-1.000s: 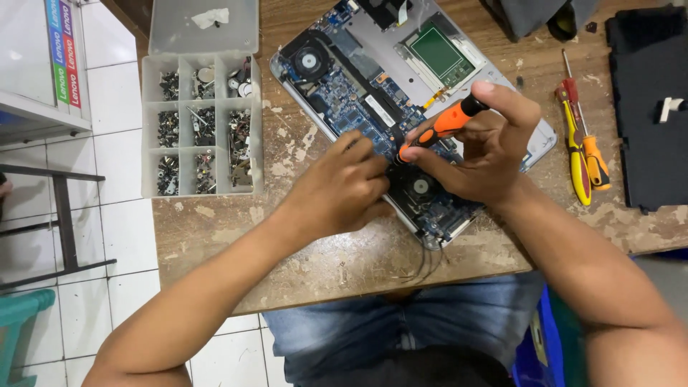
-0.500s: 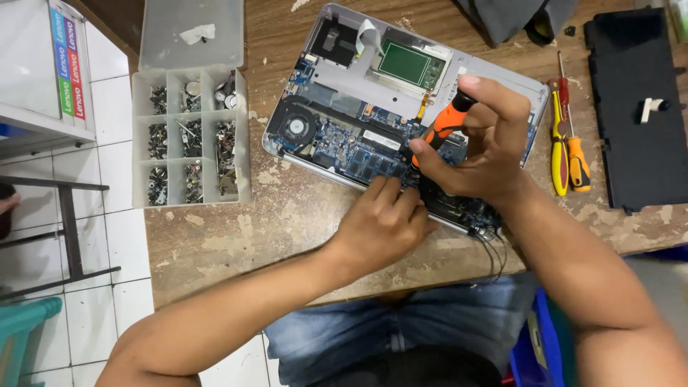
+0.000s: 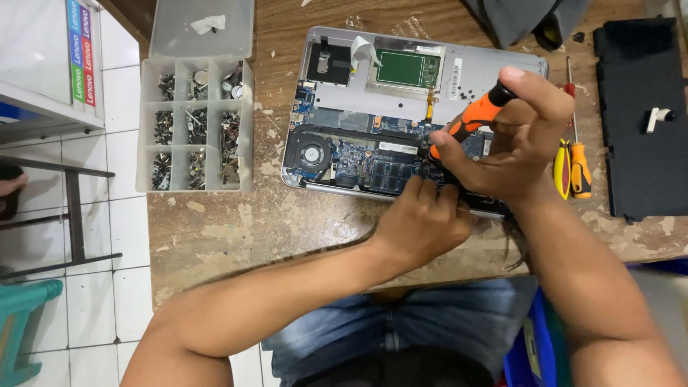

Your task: The person is using a screwdriver to work on the internal components of an open laptop, specifically focusing on the motherboard and fan area.

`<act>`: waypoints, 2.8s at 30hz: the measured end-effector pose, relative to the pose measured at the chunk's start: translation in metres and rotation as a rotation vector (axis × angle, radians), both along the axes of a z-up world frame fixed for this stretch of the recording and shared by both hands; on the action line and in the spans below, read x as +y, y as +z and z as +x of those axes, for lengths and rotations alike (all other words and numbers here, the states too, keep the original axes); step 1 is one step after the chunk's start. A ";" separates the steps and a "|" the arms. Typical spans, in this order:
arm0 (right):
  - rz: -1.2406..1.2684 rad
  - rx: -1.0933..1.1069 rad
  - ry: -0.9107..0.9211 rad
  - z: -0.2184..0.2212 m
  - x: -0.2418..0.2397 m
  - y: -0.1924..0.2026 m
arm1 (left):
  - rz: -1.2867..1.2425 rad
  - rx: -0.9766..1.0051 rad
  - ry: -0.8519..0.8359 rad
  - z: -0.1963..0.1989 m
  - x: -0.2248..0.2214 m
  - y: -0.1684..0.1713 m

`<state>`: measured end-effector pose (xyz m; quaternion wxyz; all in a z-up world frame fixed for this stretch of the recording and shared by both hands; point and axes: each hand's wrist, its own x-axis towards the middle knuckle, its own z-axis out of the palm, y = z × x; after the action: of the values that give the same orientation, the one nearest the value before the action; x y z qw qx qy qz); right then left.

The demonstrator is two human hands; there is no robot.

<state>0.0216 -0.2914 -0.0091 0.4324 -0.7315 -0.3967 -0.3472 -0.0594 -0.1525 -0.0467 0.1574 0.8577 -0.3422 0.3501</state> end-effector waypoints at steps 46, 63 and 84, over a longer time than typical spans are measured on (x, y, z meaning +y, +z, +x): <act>0.083 0.187 0.167 -0.018 0.109 -0.012 | 0.154 0.514 -0.374 0.075 0.205 0.054; 0.083 0.237 0.360 -0.024 0.114 -0.040 | 0.415 1.176 -0.163 0.061 0.205 0.100; 0.303 0.201 0.394 0.005 0.135 -0.049 | 0.250 0.797 -0.274 0.070 0.210 0.059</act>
<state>0.0262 -0.1569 -0.0580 0.6333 -0.5980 -0.4301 -0.2375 0.0109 0.0576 0.0123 0.2171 0.8849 -0.4050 -0.0764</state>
